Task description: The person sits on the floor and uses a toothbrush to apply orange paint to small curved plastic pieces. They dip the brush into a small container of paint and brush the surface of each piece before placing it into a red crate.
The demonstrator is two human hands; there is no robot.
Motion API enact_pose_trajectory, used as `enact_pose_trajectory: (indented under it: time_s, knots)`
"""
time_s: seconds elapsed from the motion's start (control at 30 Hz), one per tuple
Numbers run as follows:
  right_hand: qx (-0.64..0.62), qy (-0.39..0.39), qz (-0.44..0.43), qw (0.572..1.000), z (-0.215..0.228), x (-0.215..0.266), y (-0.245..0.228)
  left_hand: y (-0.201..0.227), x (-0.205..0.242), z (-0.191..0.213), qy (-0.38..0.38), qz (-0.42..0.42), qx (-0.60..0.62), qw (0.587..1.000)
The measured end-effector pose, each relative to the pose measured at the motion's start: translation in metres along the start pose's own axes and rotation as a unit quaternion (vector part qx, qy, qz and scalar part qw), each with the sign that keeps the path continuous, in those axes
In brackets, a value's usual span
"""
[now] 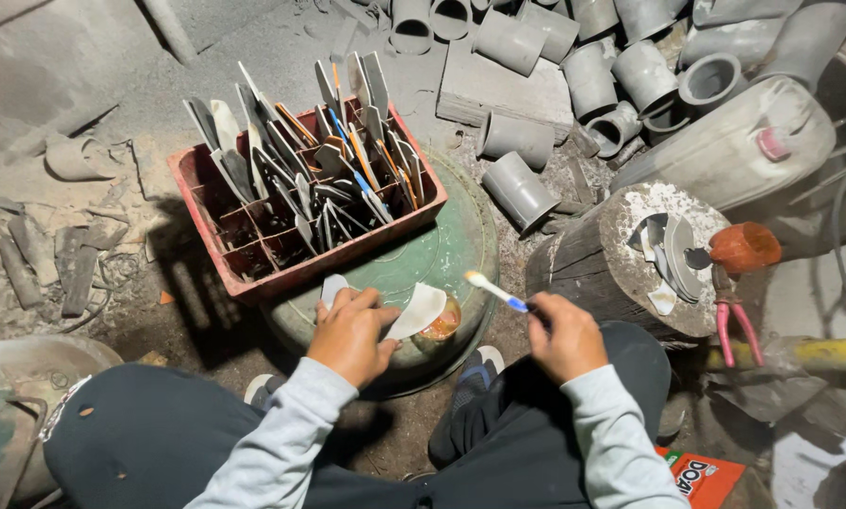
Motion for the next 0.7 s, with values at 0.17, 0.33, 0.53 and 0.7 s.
enact_pose_trajectory:
  time_s: [0.17, 0.33, 0.53, 0.7]
  knots:
    - [-0.055, -0.044, -0.120, 0.990, -0.025, -0.007, 0.039, -0.003, -0.025, 0.050, 0.015, -0.046, -0.174, 0.984]
    - [-0.052, -0.048, -0.073, 0.995, -0.034, -0.008, 0.037, -0.015, -0.098, 0.076, -0.097, -0.027, -0.412, 0.906]
    - [-0.087, -0.064, -0.071, 0.992, -0.032, -0.011, 0.038, -0.025, -0.181, 0.055, -0.173, -0.021, -0.507, 0.845]
    - [-0.095, -0.113, -0.089, 0.985, -0.035, -0.012, 0.043, -0.040, -0.216, 0.024, -0.188, -0.031, -0.503, 0.843]
Point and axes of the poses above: each hand's wrist, its own x-axis away from the middle knuckle, its own z-axis out of the back of the hand, y = z × x, the point moved 5 cm from there along -x, towards the middle knuckle, and after that the axes turned 12 degrees about x, right-handed, at the moved point
